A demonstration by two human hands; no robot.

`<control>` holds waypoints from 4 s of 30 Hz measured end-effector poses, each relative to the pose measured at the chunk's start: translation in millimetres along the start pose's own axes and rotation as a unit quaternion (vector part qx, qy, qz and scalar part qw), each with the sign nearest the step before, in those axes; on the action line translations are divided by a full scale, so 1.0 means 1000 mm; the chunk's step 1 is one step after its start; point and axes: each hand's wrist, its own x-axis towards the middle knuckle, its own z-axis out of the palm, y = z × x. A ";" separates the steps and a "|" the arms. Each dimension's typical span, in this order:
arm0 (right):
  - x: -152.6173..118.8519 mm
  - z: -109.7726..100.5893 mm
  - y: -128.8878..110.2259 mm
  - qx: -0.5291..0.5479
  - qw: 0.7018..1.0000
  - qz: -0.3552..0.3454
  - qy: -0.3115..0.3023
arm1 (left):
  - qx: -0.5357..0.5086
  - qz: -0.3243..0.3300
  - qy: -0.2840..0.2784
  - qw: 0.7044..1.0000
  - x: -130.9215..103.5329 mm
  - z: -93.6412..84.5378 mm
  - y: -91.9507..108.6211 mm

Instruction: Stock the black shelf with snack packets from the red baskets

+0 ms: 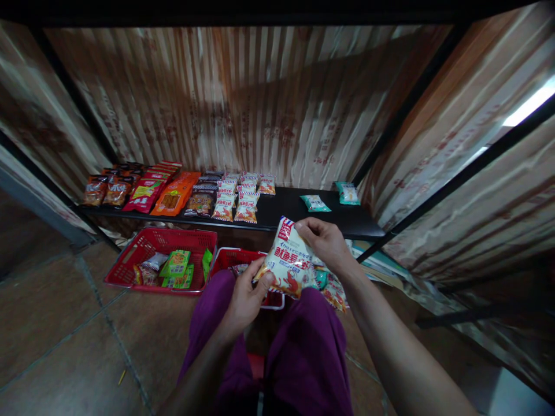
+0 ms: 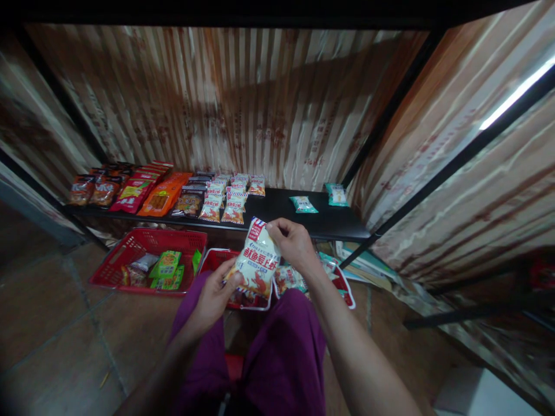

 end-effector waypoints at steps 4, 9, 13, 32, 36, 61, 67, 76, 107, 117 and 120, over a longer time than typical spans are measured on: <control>0.004 0.002 0.002 0.017 1.000 0.019 -0.005 | -0.022 -0.005 -0.024 0.999 -0.004 -0.002 0.002; 0.005 0.003 0.002 0.034 0.998 0.038 -0.032 | -0.047 -0.021 -0.002 0.999 -0.006 -0.005 0.004; 0.001 -0.001 -0.001 0.053 0.998 0.032 -0.030 | -0.135 -0.029 0.032 0.990 -0.005 -0.006 0.005; -0.003 0.005 0.008 0.092 0.995 0.012 0.036 | -0.200 -0.046 0.048 0.978 -0.006 0.001 0.013; -0.020 0.018 0.021 0.171 0.982 0.083 -0.001 | -0.193 -0.039 0.119 0.973 0.000 0.003 0.017; -0.077 0.065 0.010 0.409 0.875 0.261 0.002 | -0.250 -0.056 0.145 0.956 0.023 0.005 0.038; -0.084 0.076 0.013 0.426 0.857 0.290 -0.001 | -0.241 -0.062 0.155 0.956 0.022 0.008 0.033; -0.084 0.079 0.015 0.364 0.897 0.249 0.036 | -0.231 -0.054 0.156 0.959 0.020 0.005 0.027; -0.098 0.070 0.026 -0.005 0.980 -0.105 0.167 | -0.152 0.000 0.225 0.962 0.022 0.000 0.018; -0.105 0.072 0.028 -0.219 0.909 -0.330 0.128 | -0.230 0.002 0.148 0.962 0.013 0.006 0.031; -0.109 0.075 0.033 -0.238 0.901 -0.341 0.123 | -0.208 0.005 0.160 0.965 0.014 0.006 0.031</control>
